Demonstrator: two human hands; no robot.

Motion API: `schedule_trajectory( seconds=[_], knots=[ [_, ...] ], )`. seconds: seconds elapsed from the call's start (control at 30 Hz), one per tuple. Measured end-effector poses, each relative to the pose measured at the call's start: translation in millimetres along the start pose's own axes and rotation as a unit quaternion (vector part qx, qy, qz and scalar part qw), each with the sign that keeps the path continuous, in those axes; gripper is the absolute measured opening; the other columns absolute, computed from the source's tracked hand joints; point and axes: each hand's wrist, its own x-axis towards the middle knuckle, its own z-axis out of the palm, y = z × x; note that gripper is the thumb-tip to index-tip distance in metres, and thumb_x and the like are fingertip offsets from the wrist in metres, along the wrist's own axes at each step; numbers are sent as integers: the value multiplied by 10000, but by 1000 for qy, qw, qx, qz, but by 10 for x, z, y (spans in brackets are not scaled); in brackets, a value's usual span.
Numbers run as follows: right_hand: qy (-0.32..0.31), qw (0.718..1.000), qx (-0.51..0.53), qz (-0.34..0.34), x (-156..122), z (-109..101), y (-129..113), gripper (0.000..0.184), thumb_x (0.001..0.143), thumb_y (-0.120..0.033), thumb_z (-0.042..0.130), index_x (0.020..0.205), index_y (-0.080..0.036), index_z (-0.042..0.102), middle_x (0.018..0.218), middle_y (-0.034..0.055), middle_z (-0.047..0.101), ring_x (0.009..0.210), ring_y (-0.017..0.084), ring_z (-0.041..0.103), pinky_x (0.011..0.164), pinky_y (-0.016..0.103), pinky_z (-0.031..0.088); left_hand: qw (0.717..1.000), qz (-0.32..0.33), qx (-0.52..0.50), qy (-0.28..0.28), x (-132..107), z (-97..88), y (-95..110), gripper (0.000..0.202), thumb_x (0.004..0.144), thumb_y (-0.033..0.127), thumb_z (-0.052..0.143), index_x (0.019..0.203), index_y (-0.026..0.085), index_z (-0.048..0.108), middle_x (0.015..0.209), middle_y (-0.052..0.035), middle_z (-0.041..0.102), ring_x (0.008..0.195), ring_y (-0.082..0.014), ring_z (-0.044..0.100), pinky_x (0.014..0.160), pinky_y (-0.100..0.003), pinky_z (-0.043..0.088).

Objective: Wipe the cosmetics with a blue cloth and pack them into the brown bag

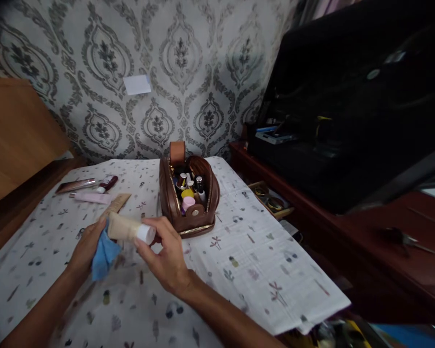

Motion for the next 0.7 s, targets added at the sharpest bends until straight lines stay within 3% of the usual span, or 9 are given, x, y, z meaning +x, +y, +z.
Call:
schedule_trajectory(
  seconds=[0.1,0.17,0.23,0.3,0.37,0.43,0.5,0.57,0.7],
  knots=[
    [21,1000,-2,-6,9,-251,-108,244,844,-226,663,1088,-217,651,966,45,645,813,142,626,638,232,531,998,-14,18,-66,-70,125,42,576,746,736,605,722,162,643,501,30,524,428,-131,452,430,-242,411],
    [40,999,4,-3,3,-434,-171,254,845,-234,682,1098,-220,656,988,53,657,818,150,643,645,245,553,992,58,72,-87,-107,233,148,519,843,666,547,766,163,653,554,22,547,471,-133,490,451,-232,431],
    [66,998,15,6,-1,-622,-241,265,850,-241,694,1112,-230,659,1023,57,670,786,148,654,612,248,566,967,177,149,-102,-127,356,308,430,930,551,494,896,165,680,687,-6,613,593,-146,567,526,-224,471],
    [100,995,19,13,6,-812,-316,264,855,-240,701,1116,-244,662,1031,50,684,703,126,647,547,233,557,916,302,231,-125,-119,487,476,338,985,415,450,1087,179,668,851,-34,648,753,-157,615,641,-225,501],
    [140,990,14,18,24,-998,-380,250,857,-232,706,1103,-253,667,990,31,697,632,106,635,518,224,551,843,410,317,-146,-83,615,603,328,1007,287,401,1246,206,612,945,-51,628,839,-160,614,695,-232,498],
    [176,984,4,20,47,-1171,-421,236,858,-236,711,1090,-255,672,906,12,696,598,103,630,515,228,550,761,483,408,-147,-29,726,665,391,1002,197,358,1334,242,559,975,-60,592,837,-165,601,665,-241,480],
    [206,978,-13,28,68,-1321,-435,235,857,-254,717,1088,-251,674,854,8,684,597,114,631,517,243,549,694,516,484,-133,27,810,669,440,992,154,331,1367,271,528,998,-68,569,822,-177,592,615,-247,454],
    [224,973,-33,37,88,-1438,-423,248,854,-277,724,1096,-252,674,852,16,680,617,129,632,523,260,548,658,528,522,-124,72,860,636,432,991,153,331,1365,265,516,999,-72,565,821,-189,591,594,-253,438],
    [226,971,-59,39,142,-1582,-346,272,860,-294,718,1127,-278,675,940,35,689,645,146,640,536,288,563,644,555,514,-112,126,886,538,370,993,159,379,1336,209,507,1025,-84,592,856,-193,605,617,-263,430]
  ],
)
